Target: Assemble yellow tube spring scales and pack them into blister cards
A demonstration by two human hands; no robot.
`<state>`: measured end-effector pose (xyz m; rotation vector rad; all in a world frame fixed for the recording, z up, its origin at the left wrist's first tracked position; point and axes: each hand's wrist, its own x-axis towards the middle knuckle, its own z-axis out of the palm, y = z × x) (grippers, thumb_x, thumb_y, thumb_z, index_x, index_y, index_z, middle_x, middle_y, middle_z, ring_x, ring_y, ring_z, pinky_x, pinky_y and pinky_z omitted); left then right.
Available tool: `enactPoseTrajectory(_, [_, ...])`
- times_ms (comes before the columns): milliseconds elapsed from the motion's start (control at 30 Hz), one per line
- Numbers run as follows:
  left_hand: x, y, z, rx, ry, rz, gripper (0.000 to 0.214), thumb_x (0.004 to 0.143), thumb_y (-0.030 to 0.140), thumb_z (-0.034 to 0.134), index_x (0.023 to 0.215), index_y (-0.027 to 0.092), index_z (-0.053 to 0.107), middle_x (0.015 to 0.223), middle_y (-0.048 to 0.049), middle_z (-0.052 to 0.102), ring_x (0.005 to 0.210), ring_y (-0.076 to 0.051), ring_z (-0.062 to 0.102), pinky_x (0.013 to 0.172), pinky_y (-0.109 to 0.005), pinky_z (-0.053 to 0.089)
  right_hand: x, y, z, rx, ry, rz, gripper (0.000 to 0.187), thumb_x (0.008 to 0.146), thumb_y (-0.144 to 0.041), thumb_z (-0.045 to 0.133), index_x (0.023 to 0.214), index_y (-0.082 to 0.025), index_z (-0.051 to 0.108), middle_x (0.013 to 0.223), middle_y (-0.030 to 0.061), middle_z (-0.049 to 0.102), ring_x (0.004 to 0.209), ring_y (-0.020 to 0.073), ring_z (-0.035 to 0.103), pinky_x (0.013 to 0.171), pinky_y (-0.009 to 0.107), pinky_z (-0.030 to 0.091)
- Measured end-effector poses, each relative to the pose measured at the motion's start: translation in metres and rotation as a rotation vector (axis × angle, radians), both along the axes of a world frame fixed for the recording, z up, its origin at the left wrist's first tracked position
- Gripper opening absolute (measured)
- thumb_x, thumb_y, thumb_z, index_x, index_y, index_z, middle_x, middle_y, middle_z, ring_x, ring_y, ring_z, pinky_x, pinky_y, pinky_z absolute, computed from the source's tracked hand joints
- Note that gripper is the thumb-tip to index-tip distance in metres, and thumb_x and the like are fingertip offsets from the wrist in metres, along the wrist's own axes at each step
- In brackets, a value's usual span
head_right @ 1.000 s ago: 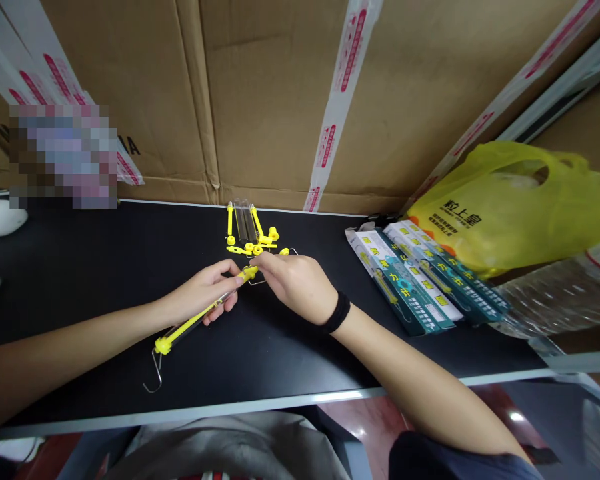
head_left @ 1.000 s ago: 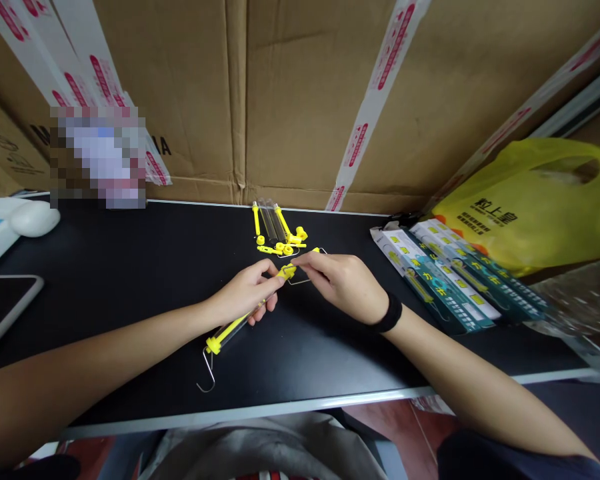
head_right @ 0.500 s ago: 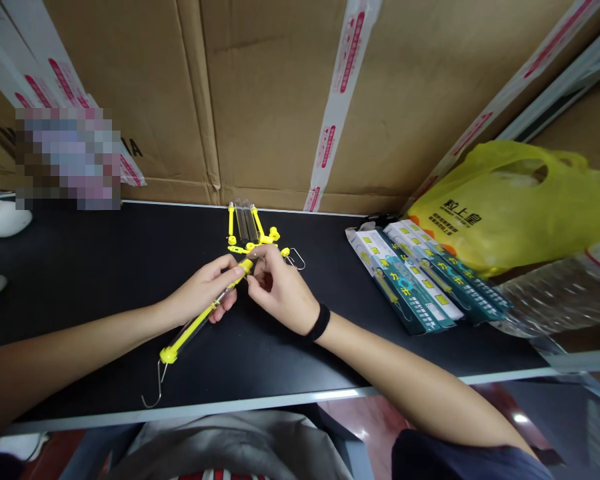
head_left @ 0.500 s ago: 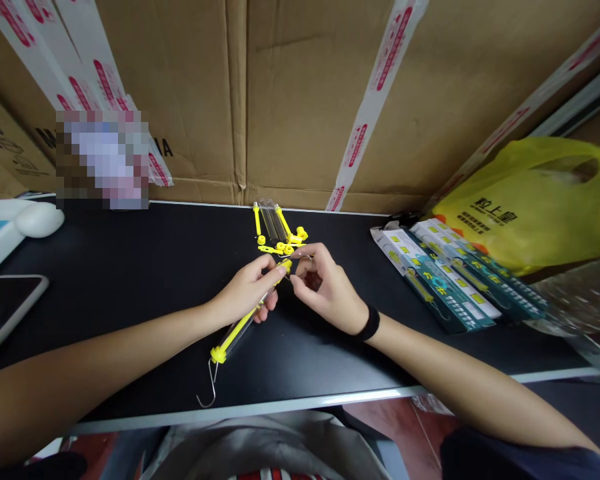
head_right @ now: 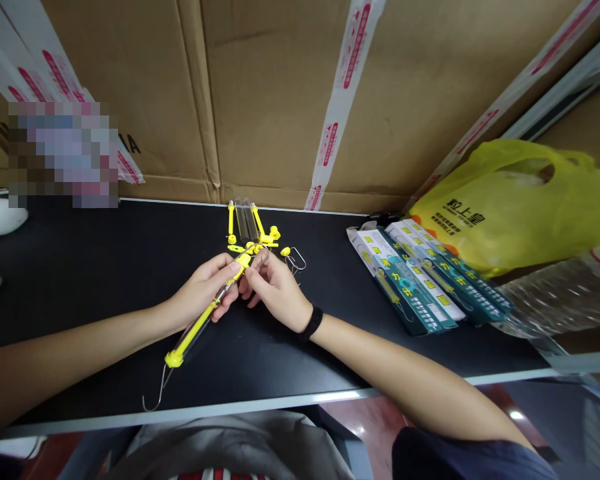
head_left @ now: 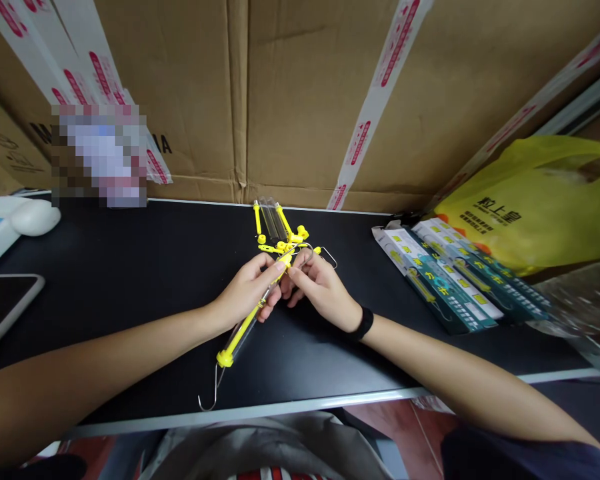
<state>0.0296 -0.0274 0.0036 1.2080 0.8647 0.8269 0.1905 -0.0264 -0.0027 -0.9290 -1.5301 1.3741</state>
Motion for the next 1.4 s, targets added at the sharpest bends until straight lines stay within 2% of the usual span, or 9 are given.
enactPoseTrajectory(233, [0.002,-0.004,0.004,-0.059,-0.096,0.025,0.030,0.089,0.046,0.054,0.080,0.021,0.041,0.045,0.0090,0.050,0.027,-0.005,0.041,0.027,-0.012,0.030,-0.005,-0.003,-0.001,0.011,0.050,0.008,0.036,0.086,-0.049,0.058,0.080,-0.022,0.036,0.063,-0.0069,0.056,0.051,0.0068,0.058,0.050,0.021,0.054])
enactPoseTrajectory(433, [0.000,-0.003,0.005,-0.140,-0.148,-0.042,0.038,0.084,0.054,0.058,0.078,0.020,0.042,0.046,0.0095,0.049,0.026,-0.004,0.039,0.027,-0.013,0.031,-0.004,-0.002,-0.003,0.001,0.023,-0.008,0.036,0.086,-0.049,0.058,0.080,-0.022,0.035,0.063,-0.0076,0.055,0.049,0.0073,0.058,0.049,0.022,0.053])
enactPoseTrajectory(533, [-0.002,0.000,0.004,-0.129,-0.175,-0.078,0.036,0.085,0.052,0.058,0.081,0.019,0.044,0.047,0.0082,0.052,0.026,-0.004,0.040,0.027,-0.012,0.031,-0.002,-0.003,-0.005,0.012,0.009,-0.017,0.035,0.087,-0.050,0.057,0.082,-0.023,0.036,0.066,-0.0066,0.057,0.050,0.0077,0.058,0.050,0.022,0.052])
enactPoseTrajectory(733, [-0.008,0.007,0.003,-0.129,-0.175,-0.188,0.033,0.091,0.051,0.049,0.085,0.018,0.046,0.052,0.0040,0.060,0.027,-0.006,0.044,0.027,-0.012,0.032,0.001,-0.004,-0.003,0.063,0.029,-0.027,0.030,0.091,-0.047,0.053,0.082,-0.021,0.040,0.067,-0.0044,0.060,0.054,0.0073,0.058,0.051,0.020,0.050])
enactPoseTrajectory(867, [-0.010,0.009,0.005,-0.143,-0.133,-0.221,0.030,0.093,0.050,0.044,0.093,0.020,0.044,0.053,0.0043,0.060,0.026,-0.006,0.043,0.026,-0.013,0.032,0.006,-0.001,0.003,0.063,0.005,-0.017,0.032,0.089,-0.048,0.057,0.080,-0.021,0.040,0.060,-0.0057,0.058,0.050,0.0074,0.056,0.049,0.019,0.049])
enactPoseTrajectory(1000, [-0.013,0.010,0.009,-0.047,0.006,-0.173,0.021,0.093,0.042,0.044,0.090,0.021,0.040,0.052,0.0061,0.057,0.026,-0.005,0.039,0.026,-0.012,0.027,0.013,0.005,0.012,-0.005,-0.012,-0.002,0.033,0.087,-0.050,0.058,0.087,-0.021,0.043,0.061,-0.0067,0.057,0.049,0.0077,0.056,0.049,0.021,0.053])
enactPoseTrajectory(1133, [-0.018,0.012,0.013,0.107,0.162,-0.160,0.009,0.090,0.029,0.044,0.095,0.022,0.039,0.058,0.0075,0.056,0.032,-0.005,0.042,0.031,-0.013,0.033,0.018,0.009,0.016,-0.084,0.024,0.041,0.032,0.087,-0.051,0.056,0.095,-0.022,0.044,0.066,-0.0058,0.060,0.053,0.0092,0.059,0.049,0.023,0.055])
enactPoseTrajectory(1267, [-0.022,0.010,0.013,0.346,0.336,-0.171,0.020,0.090,0.029,0.048,0.106,0.022,0.040,0.068,0.0074,0.055,0.039,-0.004,0.044,0.036,-0.014,0.037,0.019,0.012,0.013,-0.087,-0.007,0.078,0.037,0.081,-0.050,0.065,0.096,-0.020,0.049,0.066,-0.0048,0.061,0.052,0.0086,0.059,0.050,0.022,0.055])
enactPoseTrajectory(1400, [-0.023,0.007,0.011,0.461,0.426,-0.185,0.024,0.090,0.031,0.050,0.109,0.022,0.038,0.070,0.0070,0.056,0.045,-0.005,0.046,0.043,-0.015,0.038,0.022,0.017,0.011,-0.037,-0.108,0.075,0.041,0.071,-0.044,0.076,0.096,-0.017,0.059,0.074,-0.0010,0.063,0.058,0.0085,0.060,0.052,0.022,0.056])
